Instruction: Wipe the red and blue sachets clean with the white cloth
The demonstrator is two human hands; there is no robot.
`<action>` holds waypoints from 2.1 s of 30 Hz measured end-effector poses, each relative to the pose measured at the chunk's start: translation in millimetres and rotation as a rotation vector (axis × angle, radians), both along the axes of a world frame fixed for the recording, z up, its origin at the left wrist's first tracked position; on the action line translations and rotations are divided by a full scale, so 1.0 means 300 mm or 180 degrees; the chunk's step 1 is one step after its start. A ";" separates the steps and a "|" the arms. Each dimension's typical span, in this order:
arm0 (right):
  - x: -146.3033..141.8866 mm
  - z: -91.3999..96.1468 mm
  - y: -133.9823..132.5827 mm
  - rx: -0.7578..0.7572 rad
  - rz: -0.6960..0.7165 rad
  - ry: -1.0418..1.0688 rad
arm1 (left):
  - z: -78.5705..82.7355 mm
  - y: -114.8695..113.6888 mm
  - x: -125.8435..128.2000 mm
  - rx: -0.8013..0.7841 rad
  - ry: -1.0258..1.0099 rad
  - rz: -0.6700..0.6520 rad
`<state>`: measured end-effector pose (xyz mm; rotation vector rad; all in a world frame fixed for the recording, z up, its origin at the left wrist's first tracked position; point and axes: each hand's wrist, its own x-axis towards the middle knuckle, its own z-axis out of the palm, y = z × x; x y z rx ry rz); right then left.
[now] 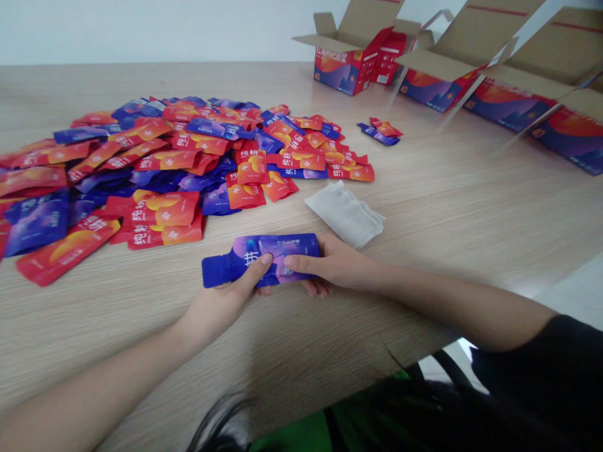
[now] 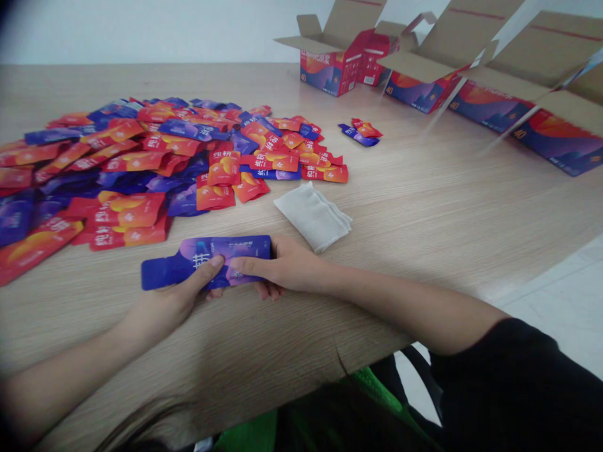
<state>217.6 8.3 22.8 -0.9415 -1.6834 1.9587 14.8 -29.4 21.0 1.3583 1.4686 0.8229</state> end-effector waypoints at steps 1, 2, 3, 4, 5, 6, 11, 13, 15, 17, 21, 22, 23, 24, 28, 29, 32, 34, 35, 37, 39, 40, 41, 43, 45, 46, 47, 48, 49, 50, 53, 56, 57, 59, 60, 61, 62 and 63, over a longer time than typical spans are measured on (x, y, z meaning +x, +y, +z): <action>-0.001 0.003 -0.003 0.0036 -0.0022 -0.0034 | 0.001 0.001 0.002 0.0004 0.0006 0.0005; -0.001 0.004 -0.005 0.0062 -0.0029 -0.0051 | 0.002 0.001 0.004 0.0012 0.0007 0.0008; -0.001 0.005 -0.006 0.0084 -0.0031 -0.0052 | 0.001 0.002 0.007 0.0023 0.0001 0.0021; -0.001 0.005 -0.007 0.0099 -0.0033 -0.0041 | 0.001 0.002 0.009 0.0028 -0.0013 0.0041; -0.001 0.004 -0.007 0.0105 -0.0040 -0.0024 | 0.000 0.002 0.012 0.0031 -0.0037 0.0053; 0.000 0.003 -0.006 0.0104 -0.0041 -0.0005 | 0.000 0.002 0.014 0.0028 -0.0070 0.0054; 0.002 -0.002 -0.004 0.0102 -0.0042 0.0082 | 0.008 0.001 0.021 -0.0010 -0.0193 0.0023; 0.002 -0.003 -0.003 0.0092 -0.0040 0.0087 | 0.012 -0.001 0.022 -0.0047 -0.0226 0.0041; 0.001 -0.003 -0.004 0.0069 -0.0058 0.0069 | 0.011 -0.001 0.023 -0.0090 -0.0232 0.0071; 0.000 -0.002 -0.005 0.0056 -0.0093 0.0046 | 0.007 -0.001 0.023 -0.0119 -0.0217 0.0094; -0.002 0.000 -0.008 0.0025 -0.0150 -0.0001 | 0.003 -0.001 0.022 -0.0094 -0.0211 0.0055; -0.002 0.001 -0.009 0.0019 -0.0164 -0.0007 | 0.004 -0.002 0.022 -0.0083 -0.0209 0.0039; -0.002 0.002 -0.010 0.0011 -0.0173 -0.0008 | 0.006 -0.002 0.022 -0.0080 -0.0202 0.0023; -0.003 0.002 -0.011 0.0007 -0.0184 -0.0004 | 0.009 -0.003 0.022 -0.0083 -0.0191 0.0008; -0.003 0.001 -0.012 0.0000 -0.0206 0.0010 | 0.015 -0.004 0.023 -0.0098 -0.0215 -0.0018; -0.003 0.000 -0.012 0.0000 -0.0206 0.0006 | 0.015 -0.004 0.023 -0.0098 -0.0237 -0.0004; -0.003 -0.004 -0.012 -0.0005 -0.0224 -0.0001 | 0.014 -0.002 0.023 -0.0126 -0.0260 0.0003; -0.004 -0.006 -0.012 -0.0027 -0.0237 0.0025 | 0.015 -0.002 0.024 -0.0142 -0.0245 0.0008; -0.004 -0.008 -0.012 -0.0047 -0.0240 0.0041 | 0.015 -0.003 0.024 -0.0152 -0.0239 0.0011; -0.004 -0.010 -0.011 -0.0077 -0.0247 0.0069 | 0.017 -0.004 0.025 -0.0174 -0.0252 0.0033; -0.003 -0.012 -0.010 -0.0082 -0.0236 0.0080 | 0.017 -0.005 0.026 -0.0193 -0.0276 0.0041; -0.003 -0.012 -0.009 -0.0083 -0.0228 0.0081 | 0.017 -0.006 0.026 -0.0194 -0.0286 0.0036; -0.003 -0.013 -0.008 -0.0086 -0.0215 0.0084 | 0.017 -0.006 0.026 -0.0186 -0.0294 0.0031; -0.002 -0.012 -0.006 -0.0101 -0.0203 0.0084 | 0.017 -0.005 0.026 -0.0171 -0.0300 0.0005; -0.002 -0.011 -0.005 -0.0119 -0.0189 0.0097 | 0.017 -0.004 0.026 -0.0150 -0.0314 -0.0012; -0.002 -0.011 -0.004 -0.0125 -0.0174 0.0107 | 0.018 -0.004 0.027 -0.0154 -0.0331 -0.0016; -0.002 -0.011 -0.004 -0.0129 -0.0163 0.0114 | 0.019 -0.003 0.028 -0.0170 -0.0360 -0.0017; -0.003 -0.011 -0.004 -0.0132 -0.0153 0.0120 | 0.020 -0.003 0.029 -0.0188 -0.0394 -0.0021; -0.003 -0.012 -0.004 -0.0132 -0.0148 0.0128 | 0.021 -0.003 0.030 -0.0210 -0.0427 -0.0030; -0.003 -0.013 -0.004 -0.0129 -0.0145 0.0133 | 0.022 -0.003 0.031 -0.0226 -0.0448 -0.0035; -0.003 -0.017 -0.003 -0.0096 -0.0161 0.0139 | 0.024 -0.004 0.030 -0.0203 -0.0394 -0.0053; -0.004 -0.016 -0.003 -0.0101 -0.0178 0.0116 | 0.025 -0.004 0.029 -0.0132 -0.0291 -0.0075; -0.004 -0.014 -0.003 -0.0117 -0.0184 0.0108 | 0.025 -0.004 0.028 -0.0112 -0.0282 -0.0086; -0.004 -0.010 -0.003 -0.0145 -0.0192 0.0098 | 0.026 -0.004 0.029 -0.0109 -0.0292 -0.0103; -0.004 -0.009 -0.003 -0.0153 -0.0197 0.0091 | 0.026 -0.004 0.029 -0.0118 -0.0308 -0.0111; -0.004 -0.008 -0.004 -0.0156 -0.0201 0.0081 | 0.026 -0.004 0.030 -0.0129 -0.0328 -0.0116; -0.004 -0.008 -0.004 -0.0155 -0.0215 0.0070 | 0.026 -0.005 0.030 -0.0145 -0.0349 -0.0122; -0.005 -0.008 -0.004 -0.0156 -0.0226 0.0059 | 0.026 -0.005 0.030 -0.0165 -0.0365 -0.0134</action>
